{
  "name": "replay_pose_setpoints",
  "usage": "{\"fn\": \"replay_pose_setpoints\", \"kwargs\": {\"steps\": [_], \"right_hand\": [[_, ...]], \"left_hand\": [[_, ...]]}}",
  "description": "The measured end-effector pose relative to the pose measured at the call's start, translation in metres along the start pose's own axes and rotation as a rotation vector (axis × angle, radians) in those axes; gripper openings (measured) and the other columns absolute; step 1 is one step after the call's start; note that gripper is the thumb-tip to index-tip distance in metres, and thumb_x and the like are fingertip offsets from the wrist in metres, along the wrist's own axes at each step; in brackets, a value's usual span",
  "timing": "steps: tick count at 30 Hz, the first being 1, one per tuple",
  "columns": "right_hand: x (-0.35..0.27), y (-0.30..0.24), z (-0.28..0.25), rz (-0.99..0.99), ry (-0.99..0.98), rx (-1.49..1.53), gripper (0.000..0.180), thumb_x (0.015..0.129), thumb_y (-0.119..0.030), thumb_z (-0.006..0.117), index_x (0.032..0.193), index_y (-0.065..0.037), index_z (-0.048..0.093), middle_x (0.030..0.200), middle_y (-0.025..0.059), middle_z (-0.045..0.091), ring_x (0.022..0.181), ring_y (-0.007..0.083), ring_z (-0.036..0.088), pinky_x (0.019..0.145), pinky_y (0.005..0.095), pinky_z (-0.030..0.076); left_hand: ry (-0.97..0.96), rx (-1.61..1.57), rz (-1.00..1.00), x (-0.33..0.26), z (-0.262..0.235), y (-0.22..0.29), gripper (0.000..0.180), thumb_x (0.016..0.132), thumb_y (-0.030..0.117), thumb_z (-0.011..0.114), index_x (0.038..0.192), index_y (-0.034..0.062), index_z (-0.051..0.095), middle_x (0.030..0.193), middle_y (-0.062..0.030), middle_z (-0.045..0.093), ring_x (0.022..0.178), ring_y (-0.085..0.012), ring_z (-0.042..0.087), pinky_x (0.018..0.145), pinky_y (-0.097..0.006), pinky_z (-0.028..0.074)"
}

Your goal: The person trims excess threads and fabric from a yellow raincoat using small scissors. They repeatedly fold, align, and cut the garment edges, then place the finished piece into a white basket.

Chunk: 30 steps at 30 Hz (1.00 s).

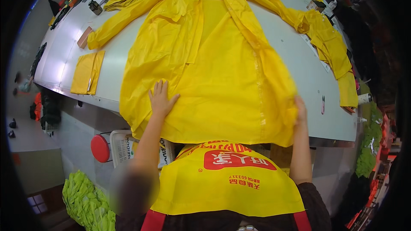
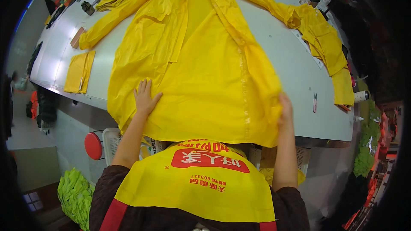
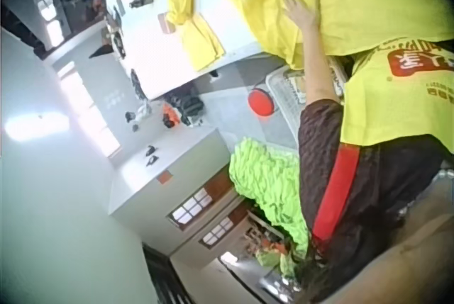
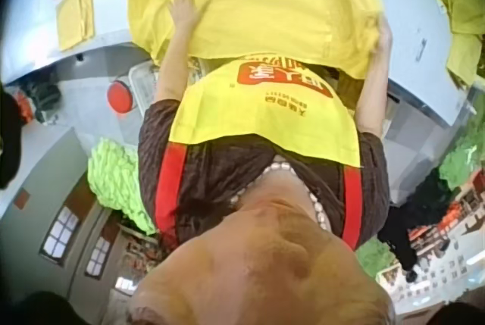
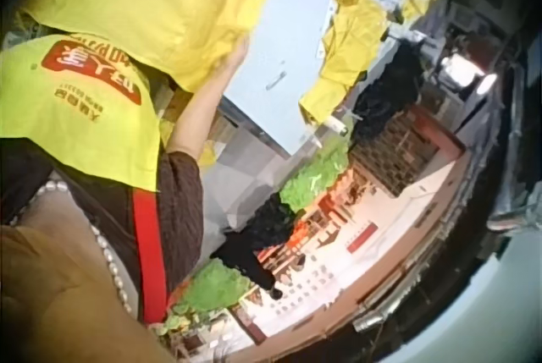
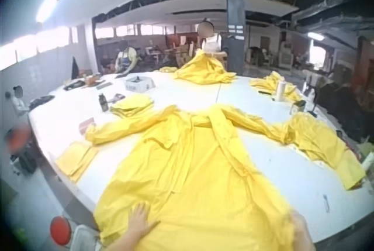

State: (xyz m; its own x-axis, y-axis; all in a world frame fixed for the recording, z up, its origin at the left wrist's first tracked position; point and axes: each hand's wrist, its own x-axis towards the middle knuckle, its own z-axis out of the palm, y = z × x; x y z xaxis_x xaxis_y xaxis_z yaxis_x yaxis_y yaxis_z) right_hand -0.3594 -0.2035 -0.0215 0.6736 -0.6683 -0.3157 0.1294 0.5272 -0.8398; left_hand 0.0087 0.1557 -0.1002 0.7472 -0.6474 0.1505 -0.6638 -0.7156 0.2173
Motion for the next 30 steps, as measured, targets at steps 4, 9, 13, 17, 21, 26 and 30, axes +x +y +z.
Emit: {"fn": "replay_pose_setpoints", "kwargs": {"steps": [4,9,13,17,21,26,30], "right_hand": [[-0.027,0.003,0.007,0.123,-0.004,-0.098,0.03,0.089,-0.024,0.045,0.109,-0.002,0.052,0.096,0.0104,0.061,0.085,0.0236,0.06,0.075,0.0342,0.049],[-0.064,0.04,-0.031,0.272,0.067,-1.326,0.028,0.086,-0.024,0.044,0.097,0.0,0.055,0.096,0.0174,0.061,0.085,0.0337,0.059,0.073,0.0425,0.046],[-0.05,0.017,0.047,0.158,0.309,-1.883,0.028,0.08,-0.021,0.051,0.097,0.001,0.055,0.097,0.0218,0.059,0.087,0.0395,0.055,0.076,0.0454,0.044],[0.008,0.03,0.098,-0.51,0.274,-1.723,0.035,0.079,-0.019,0.054,0.108,0.0,0.05,0.112,0.0204,0.053,0.104,0.0353,0.049,0.081,0.0442,0.043],[0.081,0.063,0.114,-0.724,0.215,-1.793,0.035,0.074,-0.016,0.059,0.106,-0.002,0.052,0.105,0.0178,0.054,0.099,0.032,0.052,0.076,0.0421,0.045],[0.141,0.065,0.079,-0.314,0.222,-1.376,0.018,0.078,-0.018,0.062,0.088,-0.003,0.06,0.081,0.0072,0.059,0.078,0.0205,0.058,0.067,0.0317,0.046],[0.114,0.027,0.113,0.015,0.107,-0.253,0.019,0.086,-0.023,0.058,0.086,-0.004,0.06,0.079,-0.0013,0.058,0.074,0.0079,0.055,0.066,0.0218,0.045]], "left_hand": [[-0.048,-0.06,-0.027,-0.003,-0.007,-0.002,0.07,0.077,0.052,0.055,0.13,0.0087,0.039,0.138,-0.0128,0.032,0.13,-0.028,0.025,0.103,-0.053,0.013],[0.11,-0.212,-0.108,0.001,0.004,0.01,0.059,0.077,0.037,0.061,0.124,0.0058,0.045,0.132,-0.0142,0.04,0.125,-0.0293,0.032,0.102,-0.052,0.017],[0.309,-0.351,0.078,0.016,0.005,0.055,0.045,0.076,0.021,0.065,0.114,0.0021,0.051,0.118,-0.0148,0.051,0.114,-0.03,0.044,0.097,-0.046,0.029],[0.033,-0.795,0.18,0.034,0.001,0.12,0.031,0.078,0.014,0.062,0.105,-0.0008,0.056,0.101,-0.0154,0.06,0.095,-0.0275,0.057,0.083,-0.035,0.044],[-0.275,-0.998,0.174,0.047,0.013,0.168,0.028,0.082,0.013,0.06,0.105,-0.0024,0.057,0.09,-0.011,0.064,0.082,-0.0172,0.061,0.071,-0.026,0.048],[-0.39,-1.121,0.153,0.062,0.017,0.194,0.026,0.083,0.012,0.057,0.103,-0.0033,0.058,0.087,-0.0105,0.063,0.078,-0.0155,0.06,0.072,-0.026,0.048],[-0.29,-1.291,0.013,0.088,0.02,0.2,0.024,0.083,0.013,0.056,0.101,-0.0037,0.058,0.085,-0.0097,0.063,0.075,-0.0147,0.06,0.07,-0.026,0.048]]}}
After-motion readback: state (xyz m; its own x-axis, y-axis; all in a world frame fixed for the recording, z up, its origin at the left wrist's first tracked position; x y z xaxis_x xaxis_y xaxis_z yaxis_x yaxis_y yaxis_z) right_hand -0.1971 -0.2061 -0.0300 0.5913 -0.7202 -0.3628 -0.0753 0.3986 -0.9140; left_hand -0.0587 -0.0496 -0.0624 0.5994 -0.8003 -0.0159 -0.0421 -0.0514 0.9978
